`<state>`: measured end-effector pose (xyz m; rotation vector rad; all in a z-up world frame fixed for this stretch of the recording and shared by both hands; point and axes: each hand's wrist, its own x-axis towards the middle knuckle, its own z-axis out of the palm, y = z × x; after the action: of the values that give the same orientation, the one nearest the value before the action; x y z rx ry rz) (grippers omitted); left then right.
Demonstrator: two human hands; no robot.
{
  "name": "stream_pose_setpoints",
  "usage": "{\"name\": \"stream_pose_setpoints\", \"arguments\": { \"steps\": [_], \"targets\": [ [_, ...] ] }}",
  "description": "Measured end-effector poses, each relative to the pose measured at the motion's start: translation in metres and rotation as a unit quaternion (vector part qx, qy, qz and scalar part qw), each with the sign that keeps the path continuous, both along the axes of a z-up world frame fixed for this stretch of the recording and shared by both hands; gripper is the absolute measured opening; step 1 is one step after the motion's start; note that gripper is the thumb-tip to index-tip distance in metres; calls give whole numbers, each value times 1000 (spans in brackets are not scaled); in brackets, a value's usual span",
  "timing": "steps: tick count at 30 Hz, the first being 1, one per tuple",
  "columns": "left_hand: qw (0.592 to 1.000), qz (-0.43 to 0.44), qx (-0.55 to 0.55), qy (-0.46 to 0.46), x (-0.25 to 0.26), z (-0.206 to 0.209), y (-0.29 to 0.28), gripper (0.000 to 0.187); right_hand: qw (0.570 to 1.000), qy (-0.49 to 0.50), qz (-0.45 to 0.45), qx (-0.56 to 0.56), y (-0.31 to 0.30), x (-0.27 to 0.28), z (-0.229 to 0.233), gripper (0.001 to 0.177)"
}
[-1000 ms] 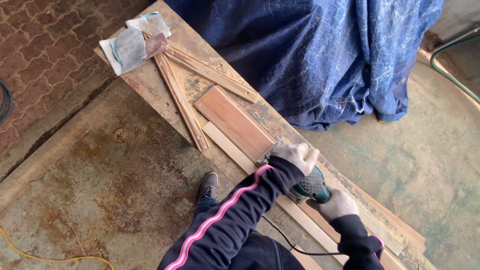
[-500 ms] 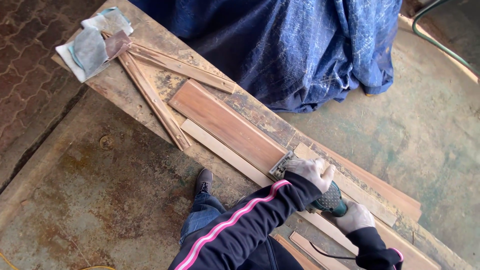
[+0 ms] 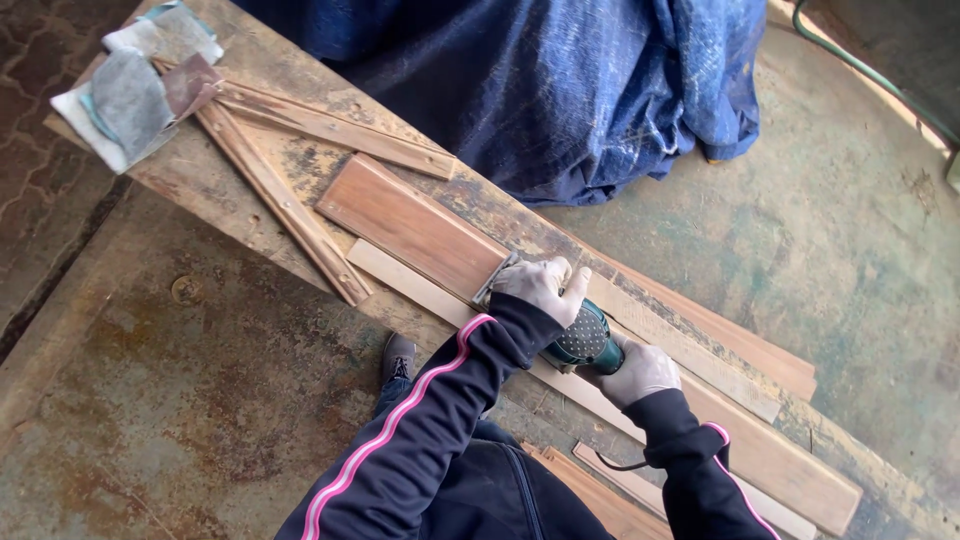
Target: The recorder is using a power sander to smooth several long wooden planks on a workbench.
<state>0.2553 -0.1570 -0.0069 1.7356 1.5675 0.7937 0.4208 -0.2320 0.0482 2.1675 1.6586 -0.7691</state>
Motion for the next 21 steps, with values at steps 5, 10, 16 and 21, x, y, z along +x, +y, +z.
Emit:
{"name": "stream_pose_setpoints", "arguments": {
  "steps": [5, 10, 16, 21],
  "targets": [
    [1000, 20, 0, 4, -48, -3, 31, 41, 1000, 0, 24, 19, 30, -46, -5, 54],
    [999, 39, 0, -1, -110, 2, 58, 39, 999, 23, 36, 23, 65, -102, -2, 52],
    [996, 72, -46, 16, -189, 6, 96, 43, 995, 52, 82, 32, 116, -173, 0, 49],
    [994, 85, -61, 28, -244, -1, 131, 47, 994, 22, 109, -6, 156, -227, 3, 58]
  ]
}}
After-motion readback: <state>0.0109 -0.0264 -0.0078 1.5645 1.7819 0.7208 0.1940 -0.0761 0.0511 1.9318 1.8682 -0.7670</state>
